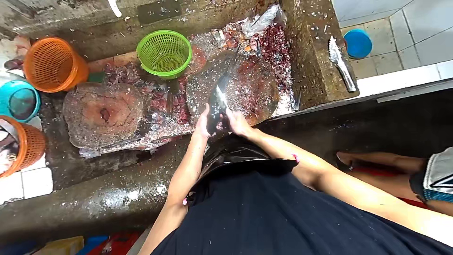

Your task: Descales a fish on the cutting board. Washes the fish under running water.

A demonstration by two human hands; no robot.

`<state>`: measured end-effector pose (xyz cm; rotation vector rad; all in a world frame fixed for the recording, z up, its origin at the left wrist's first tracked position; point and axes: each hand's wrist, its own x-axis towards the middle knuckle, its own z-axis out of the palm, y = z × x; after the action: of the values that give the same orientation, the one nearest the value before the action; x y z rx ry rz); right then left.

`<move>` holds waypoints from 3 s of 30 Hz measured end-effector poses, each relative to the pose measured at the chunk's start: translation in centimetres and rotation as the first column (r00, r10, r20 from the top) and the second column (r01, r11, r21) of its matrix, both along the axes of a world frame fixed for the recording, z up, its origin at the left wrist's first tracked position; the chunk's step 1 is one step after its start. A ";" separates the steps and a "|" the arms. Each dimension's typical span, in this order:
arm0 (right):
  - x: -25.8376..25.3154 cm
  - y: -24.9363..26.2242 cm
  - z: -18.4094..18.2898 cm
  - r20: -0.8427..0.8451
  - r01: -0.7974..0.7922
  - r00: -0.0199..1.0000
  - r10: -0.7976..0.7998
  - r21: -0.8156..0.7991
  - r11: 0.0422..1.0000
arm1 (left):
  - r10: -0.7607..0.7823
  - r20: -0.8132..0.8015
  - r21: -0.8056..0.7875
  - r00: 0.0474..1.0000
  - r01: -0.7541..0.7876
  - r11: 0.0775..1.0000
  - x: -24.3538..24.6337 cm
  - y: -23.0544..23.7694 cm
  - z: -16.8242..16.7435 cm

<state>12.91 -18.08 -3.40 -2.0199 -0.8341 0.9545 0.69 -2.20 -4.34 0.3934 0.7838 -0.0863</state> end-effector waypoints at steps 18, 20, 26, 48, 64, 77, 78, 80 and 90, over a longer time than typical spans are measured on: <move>6.3 5.4 3.0 0.132 -0.284 0.943 0.305 -0.153 0.946 | 0.043 -0.007 0.000 0.999 -0.043 0.999 -0.6 2.7 1.0; 3.6 5.8 2.3 0.074 -0.216 0.972 0.224 -0.103 0.971 | 0.052 -0.014 -0.013 0.999 -0.052 0.999 -0.5 2.6 1.0; 5.6 3.5 5.1 0.164 -0.529 0.796 0.583 -0.281 0.801 | 0.076 -0.098 0.058 0.992 -0.070 0.996 -1.0 3.2 0.9; 6.0 6.1 9.5 0.178 -0.348 0.859 0.481 -0.487 0.801 | 0.092 -0.096 0.193 0.991 -0.072 0.979 -0.7 1.8 1.5; 3.0 1.8 1.5 0.082 -0.574 0.800 0.595 -0.188 0.797 | 0.071 -0.176 0.100 0.982 -0.054 0.994 -1.5 4.3 0.9; 8.6 -10.7 2.2 0.569 0.296 0.760 -0.312 0.125 0.947 | 0.256 -0.775 0.493 0.578 0.806 -0.329 3.0 2.1 -0.4; 8.1 -12.1 1.1 0.588 0.327 0.744 -0.318 0.095 0.940 | 0.249 -0.763 0.504 0.597 0.789 -0.351 5.0 2.6 -0.4; 7.0 -13.4 -0.4 0.456 0.295 0.877 -0.152 -0.261 0.919 | 0.147 -0.748 0.553 0.647 0.730 -0.401 10.0 3.9 0.0; 7.1 -13.8 -0.6 0.350 0.325 0.919 -0.181 -0.413 0.851 | 0.085 -0.497 0.728 0.863 0.468 -0.501 9.6 -0.2 2.9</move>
<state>20.04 -31.90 -4.03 -2.6665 -0.4880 0.7497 10.32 -2.44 -1.46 2.5826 0.9080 0.2372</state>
